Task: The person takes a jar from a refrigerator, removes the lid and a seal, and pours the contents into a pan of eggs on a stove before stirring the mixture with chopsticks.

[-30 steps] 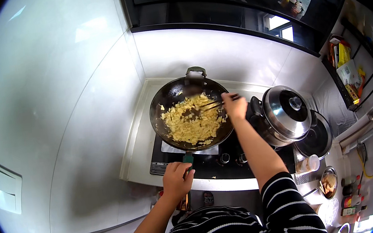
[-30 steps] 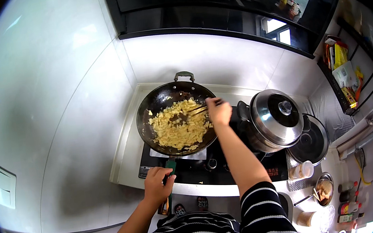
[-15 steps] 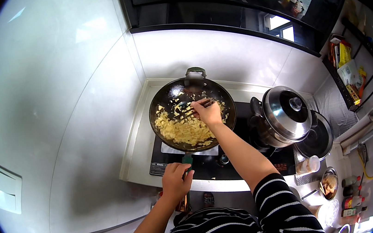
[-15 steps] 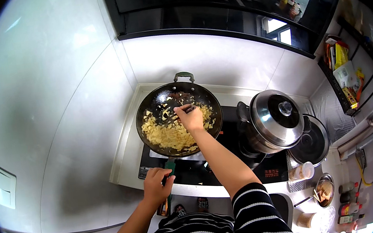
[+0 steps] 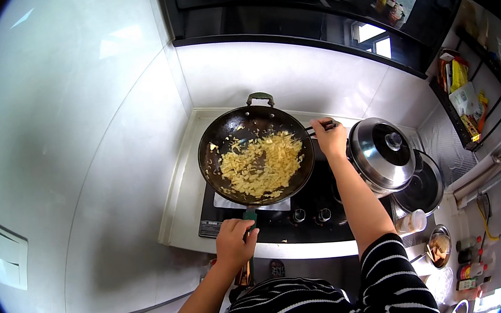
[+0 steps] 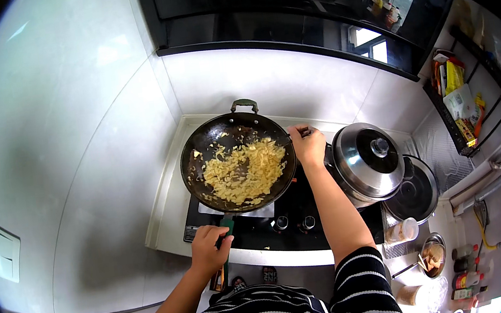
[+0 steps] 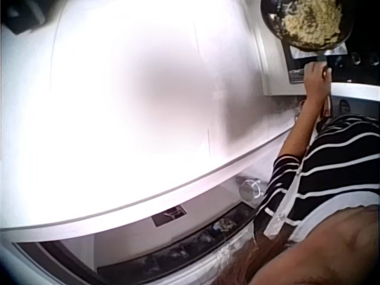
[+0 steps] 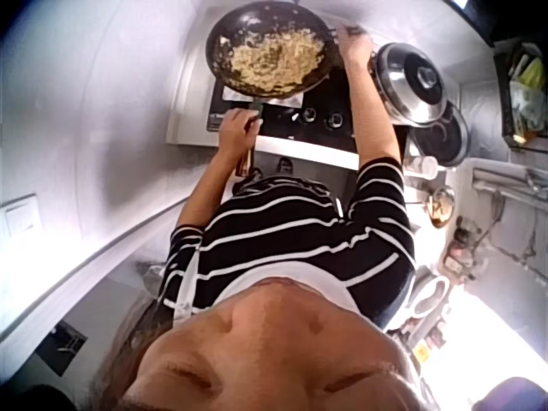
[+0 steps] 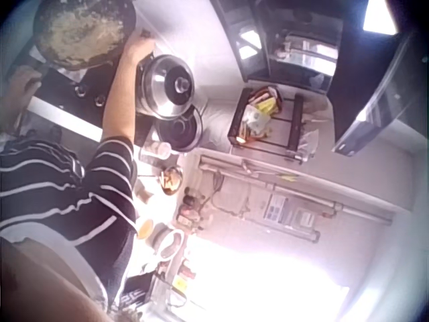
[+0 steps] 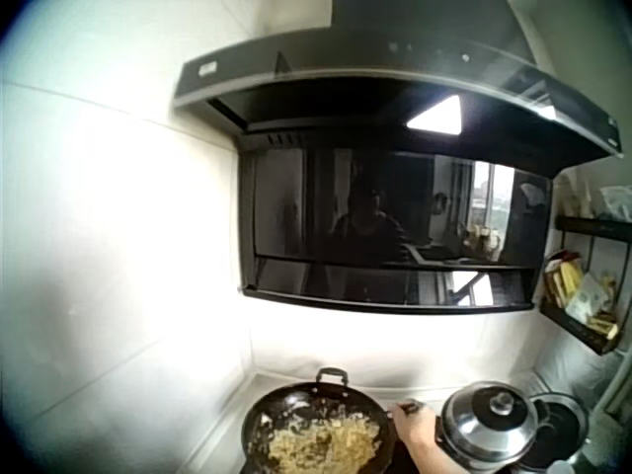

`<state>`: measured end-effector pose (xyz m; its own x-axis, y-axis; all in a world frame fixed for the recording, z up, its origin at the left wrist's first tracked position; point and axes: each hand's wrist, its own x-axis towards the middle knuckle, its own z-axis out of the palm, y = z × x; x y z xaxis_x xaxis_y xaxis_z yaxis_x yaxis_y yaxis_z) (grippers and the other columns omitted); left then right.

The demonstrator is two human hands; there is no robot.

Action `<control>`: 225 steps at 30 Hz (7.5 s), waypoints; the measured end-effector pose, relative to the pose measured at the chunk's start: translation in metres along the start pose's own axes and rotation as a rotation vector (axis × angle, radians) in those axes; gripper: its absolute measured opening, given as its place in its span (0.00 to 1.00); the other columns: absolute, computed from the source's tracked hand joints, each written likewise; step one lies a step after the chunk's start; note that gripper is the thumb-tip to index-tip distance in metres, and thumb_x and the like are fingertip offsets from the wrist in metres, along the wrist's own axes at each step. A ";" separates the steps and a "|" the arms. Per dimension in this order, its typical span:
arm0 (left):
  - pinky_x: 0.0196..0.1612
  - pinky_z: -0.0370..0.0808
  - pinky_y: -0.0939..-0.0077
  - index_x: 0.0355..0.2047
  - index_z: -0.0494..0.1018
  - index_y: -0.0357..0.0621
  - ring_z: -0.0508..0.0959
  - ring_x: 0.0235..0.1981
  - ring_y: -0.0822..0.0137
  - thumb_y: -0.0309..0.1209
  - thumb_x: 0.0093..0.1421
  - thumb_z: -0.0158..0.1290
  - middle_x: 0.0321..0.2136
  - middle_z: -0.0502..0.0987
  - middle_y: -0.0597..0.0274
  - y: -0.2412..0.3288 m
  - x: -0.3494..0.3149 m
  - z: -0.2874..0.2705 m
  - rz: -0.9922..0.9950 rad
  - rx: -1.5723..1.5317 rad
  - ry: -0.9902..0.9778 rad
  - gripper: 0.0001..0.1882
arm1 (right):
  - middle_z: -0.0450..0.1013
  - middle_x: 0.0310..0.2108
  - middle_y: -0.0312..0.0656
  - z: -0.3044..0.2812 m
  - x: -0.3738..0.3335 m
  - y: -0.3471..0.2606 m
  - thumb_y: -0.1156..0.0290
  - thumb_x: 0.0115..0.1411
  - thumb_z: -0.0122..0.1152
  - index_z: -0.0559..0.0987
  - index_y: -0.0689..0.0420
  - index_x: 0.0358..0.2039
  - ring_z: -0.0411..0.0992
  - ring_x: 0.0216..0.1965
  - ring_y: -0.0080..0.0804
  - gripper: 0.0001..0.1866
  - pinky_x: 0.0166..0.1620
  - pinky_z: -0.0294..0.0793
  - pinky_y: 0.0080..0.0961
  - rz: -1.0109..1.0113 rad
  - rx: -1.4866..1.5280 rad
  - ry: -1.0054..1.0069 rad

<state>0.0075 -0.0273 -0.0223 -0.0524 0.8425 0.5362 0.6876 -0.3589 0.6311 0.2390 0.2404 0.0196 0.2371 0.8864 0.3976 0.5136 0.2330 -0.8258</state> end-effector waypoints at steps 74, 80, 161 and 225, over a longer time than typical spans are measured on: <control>0.33 0.74 0.64 0.35 0.76 0.44 0.76 0.32 0.55 0.24 0.48 0.63 0.30 0.76 0.59 0.002 0.018 0.016 -0.006 0.065 0.003 0.12 | 0.80 0.24 0.46 0.067 -0.019 0.021 0.60 0.51 0.71 0.85 0.57 0.29 0.80 0.26 0.37 0.13 0.33 0.77 0.30 0.041 0.077 -0.016; 0.33 0.74 0.64 0.35 0.76 0.44 0.76 0.32 0.55 0.24 0.47 0.63 0.30 0.76 0.60 -0.001 0.014 0.015 -0.024 0.088 -0.010 0.13 | 0.80 0.24 0.39 0.091 -0.077 -0.048 0.66 0.54 0.70 0.84 0.60 0.30 0.76 0.25 0.24 0.10 0.32 0.75 0.22 0.259 0.447 -0.457; 0.35 0.74 0.61 0.37 0.76 0.44 0.74 0.34 0.53 0.26 0.48 0.62 0.32 0.76 0.58 -0.002 0.013 0.012 -0.031 0.112 -0.098 0.14 | 0.78 0.20 0.45 0.073 -0.118 -0.052 0.64 0.56 0.68 0.83 0.62 0.28 0.76 0.21 0.30 0.12 0.29 0.74 0.27 0.062 0.182 -0.254; 0.35 0.71 0.64 0.35 0.76 0.43 0.75 0.32 0.56 0.25 0.47 0.62 0.29 0.76 0.60 -0.004 0.016 0.014 -0.040 0.073 -0.086 0.13 | 0.79 0.21 0.45 -0.012 -0.018 0.005 0.65 0.52 0.69 0.84 0.60 0.27 0.79 0.22 0.32 0.11 0.30 0.77 0.28 0.042 0.034 -0.109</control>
<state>0.0147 -0.0069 -0.0243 -0.0208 0.8878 0.4597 0.7375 -0.2968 0.6066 0.2471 0.2214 0.0129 0.1658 0.9335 0.3179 0.4763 0.2065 -0.8547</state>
